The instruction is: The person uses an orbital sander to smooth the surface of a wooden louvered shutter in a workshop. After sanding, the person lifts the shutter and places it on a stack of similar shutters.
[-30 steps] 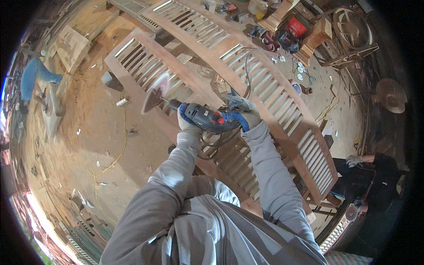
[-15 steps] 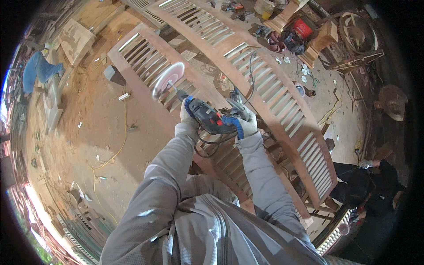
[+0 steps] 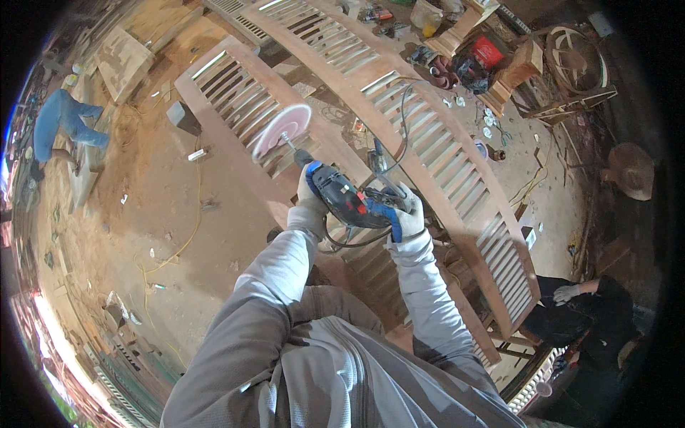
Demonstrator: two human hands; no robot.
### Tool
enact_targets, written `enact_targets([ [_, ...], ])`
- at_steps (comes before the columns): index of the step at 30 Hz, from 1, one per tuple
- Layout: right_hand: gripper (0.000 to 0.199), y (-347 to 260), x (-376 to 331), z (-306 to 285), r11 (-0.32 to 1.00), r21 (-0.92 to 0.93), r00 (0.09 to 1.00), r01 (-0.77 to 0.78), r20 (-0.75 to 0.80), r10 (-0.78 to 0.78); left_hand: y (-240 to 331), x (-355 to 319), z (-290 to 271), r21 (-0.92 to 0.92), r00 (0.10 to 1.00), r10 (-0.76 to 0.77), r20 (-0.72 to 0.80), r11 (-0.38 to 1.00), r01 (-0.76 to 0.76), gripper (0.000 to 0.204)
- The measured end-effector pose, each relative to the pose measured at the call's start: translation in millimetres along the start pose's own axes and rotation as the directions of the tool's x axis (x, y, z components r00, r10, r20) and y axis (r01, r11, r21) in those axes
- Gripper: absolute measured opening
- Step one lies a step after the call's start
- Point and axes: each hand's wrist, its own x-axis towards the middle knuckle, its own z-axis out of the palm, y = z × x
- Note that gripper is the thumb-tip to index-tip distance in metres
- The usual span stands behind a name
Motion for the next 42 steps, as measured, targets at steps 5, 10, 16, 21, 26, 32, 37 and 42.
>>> enact_targets([
  [5, 0.051, 7.3, 10.3, -3.8, 1.0, -0.008, 0.999, -0.021, 0.038, 0.021, 1.1, 12.6, -26.4, 0.021, 0.997, 0.03, 0.065, 0.999, -0.032, 0.025],
  [10, 0.032, 6.4, 18.8, -2.9, 0.998, 0.024, 0.993, -0.066, 0.103, 0.063, -1.7, 10.7, -32.0, -0.007, 0.996, 0.074, 0.044, 0.997, -0.074, 0.032],
  [16, 0.029, 20.3, 17.7, -2.9, 0.995, 0.061, 0.997, -0.077, 0.016, 0.076, -0.4, 2.4, -29.4, 0.087, 0.986, 0.055, -0.158, 0.995, -0.042, 0.03],
  [21, 0.032, 11.9, 3.5, 4.6, 0.999, 0.026, 0.999, -0.04, -0.028, 0.04, 0.0, -19.3, -9.2, 0.069, 0.992, 0.046, -0.116, 0.997, -0.038, 0.028],
  [26, 0.039, -5.8, -12.4, 21.9, 0.996, -0.054, 0.997, -0.068, 0.021, 0.07, 12.7, -21.3, -48.2, 0.067, 0.984, 0.042, -0.173, 0.997, -0.031, 0.027],
  [32, 0.041, 1.7, -33.2, 38.7, 0.999, 0.015, 0.999, -0.05, 0.021, 0.049, 24.2, -48.8, -33.2, -0.021, 0.995, 0.056, -0.08, 0.998, -0.058, 0.027],
  [37, 0.042, 19.5, -42.9, 45.0, 0.996, 0.083, 0.997, 0.018, 0.071, -0.024, 34.5, -53.2, -5.3, -0.021, 0.999, -0.047, 0.002, 0.999, 0.047, 0.026],
  [42, 0.042, 19.5, -36.6, 45.5, 0.998, 0.051, 0.997, 0.046, -0.07, -0.042, 22.5, -10.3, -3.1, 0.054, 0.984, -0.146, 0.1, 0.988, 0.141, 0.027],
])
